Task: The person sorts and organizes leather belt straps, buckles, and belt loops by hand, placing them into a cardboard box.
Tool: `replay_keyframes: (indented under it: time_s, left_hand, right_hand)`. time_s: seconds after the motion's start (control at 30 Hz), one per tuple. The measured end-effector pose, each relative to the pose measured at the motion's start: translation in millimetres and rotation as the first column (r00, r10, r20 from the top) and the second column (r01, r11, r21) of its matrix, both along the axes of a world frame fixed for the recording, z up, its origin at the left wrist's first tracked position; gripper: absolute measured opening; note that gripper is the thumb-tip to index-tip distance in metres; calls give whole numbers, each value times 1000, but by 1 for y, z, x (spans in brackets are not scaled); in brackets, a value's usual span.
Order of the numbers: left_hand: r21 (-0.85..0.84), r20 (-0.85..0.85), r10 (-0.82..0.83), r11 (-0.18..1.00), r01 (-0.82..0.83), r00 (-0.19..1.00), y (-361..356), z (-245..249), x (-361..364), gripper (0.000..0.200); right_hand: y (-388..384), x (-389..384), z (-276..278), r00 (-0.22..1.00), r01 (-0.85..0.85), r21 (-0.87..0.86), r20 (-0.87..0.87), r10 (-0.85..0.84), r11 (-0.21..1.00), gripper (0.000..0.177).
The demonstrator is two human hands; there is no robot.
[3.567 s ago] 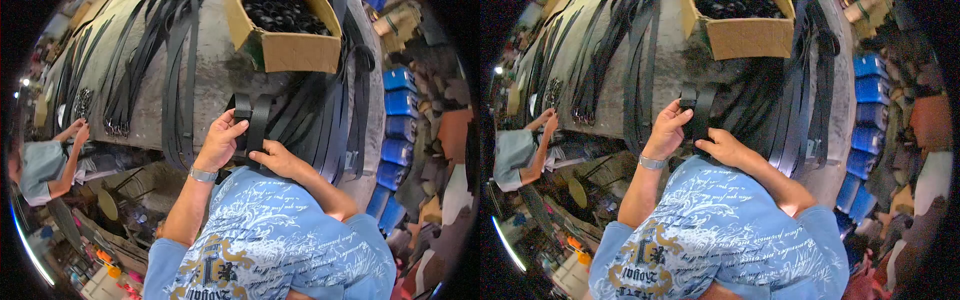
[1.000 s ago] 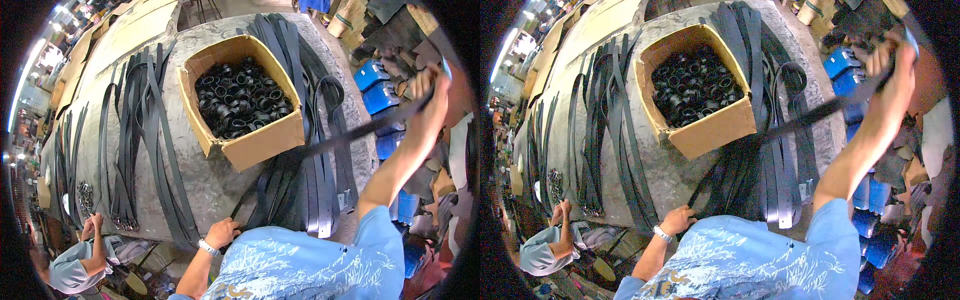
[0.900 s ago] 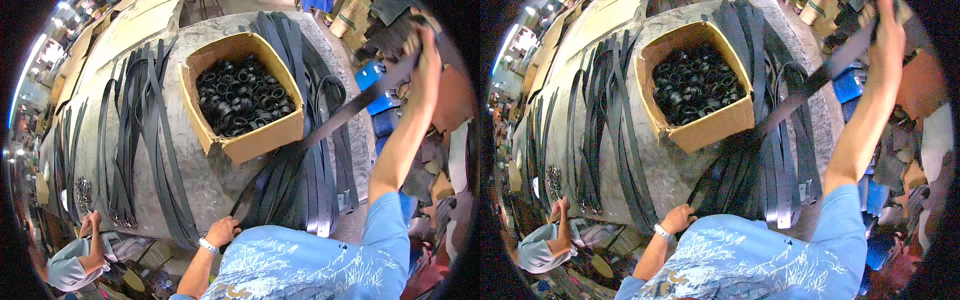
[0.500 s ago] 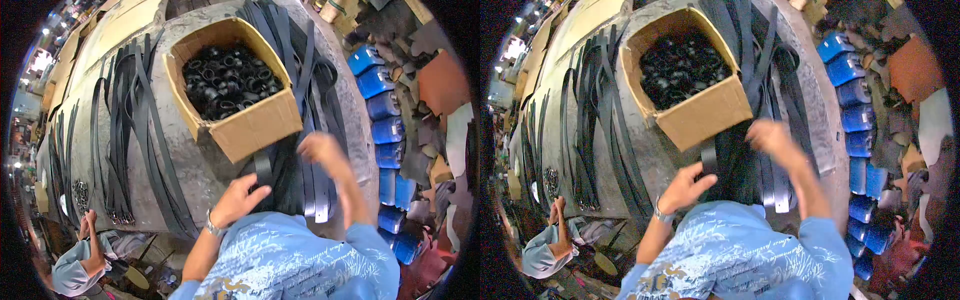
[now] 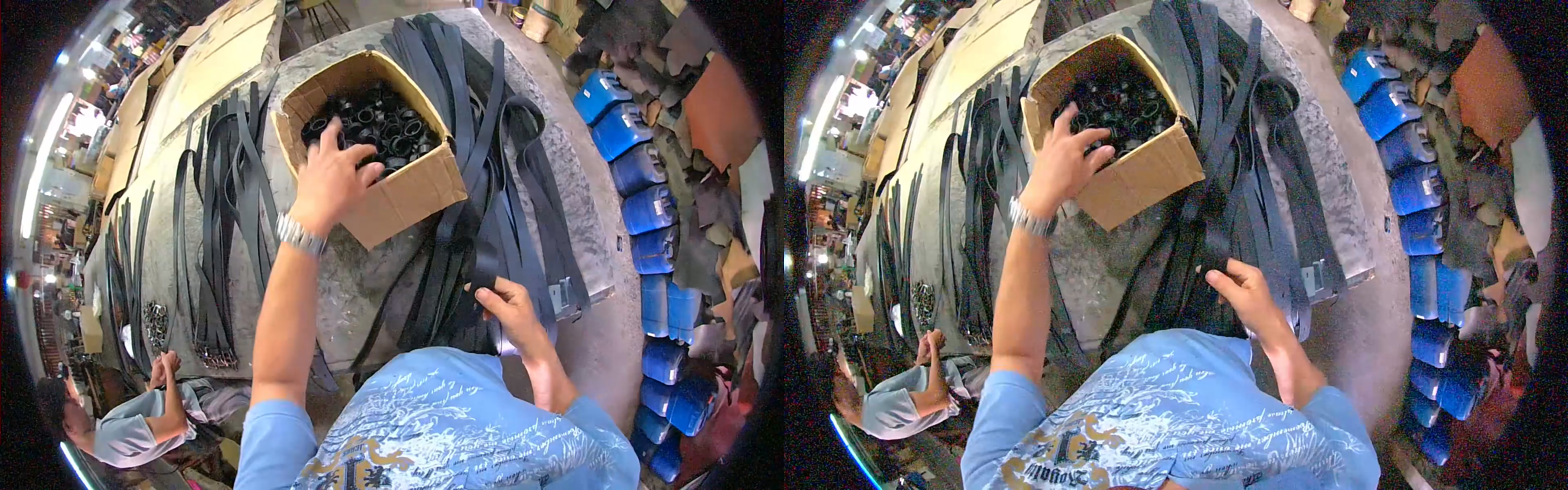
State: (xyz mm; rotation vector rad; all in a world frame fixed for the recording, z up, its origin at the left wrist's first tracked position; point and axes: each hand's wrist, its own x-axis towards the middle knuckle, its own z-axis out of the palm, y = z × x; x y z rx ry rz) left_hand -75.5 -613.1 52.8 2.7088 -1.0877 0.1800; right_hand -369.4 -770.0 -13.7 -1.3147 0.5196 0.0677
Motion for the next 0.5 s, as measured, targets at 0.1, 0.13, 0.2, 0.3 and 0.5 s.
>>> replay_keyframes:
  time_s: [0.1, 0.13, 0.2, 0.3, 0.5]
  left_hand:
    - [104, -17, -155, 982, 156, 988, -20, -11, 27, 35]
    - [130, -136, -195, 968, 213, 971, -28, -18, 31, 36]
    - [191, -122, -201, 956, 221, 972, -37, -27, 36, 27]
    - [23, -145, -185, 982, 190, 972, -36, -23, 37, 20]
    - [-629, -584, -234, 736, -251, 777, 37, 1, -57, 27]
  right_hand:
    - [2, -4, -3, 1000, -29, 11, 2, 29, 1000, 28]
    - [3, -3, 1, 999, -24, 18, 21, 24, 1000, 29]
    - [4, -3, 10, 999, -9, 28, 43, 8, 1000, 29]
    - [1, -5, 14, 999, 29, 39, 21, -30, 999, 30]
    - [2, 3, 18, 991, 81, 220, 87, -103, 972, 33]
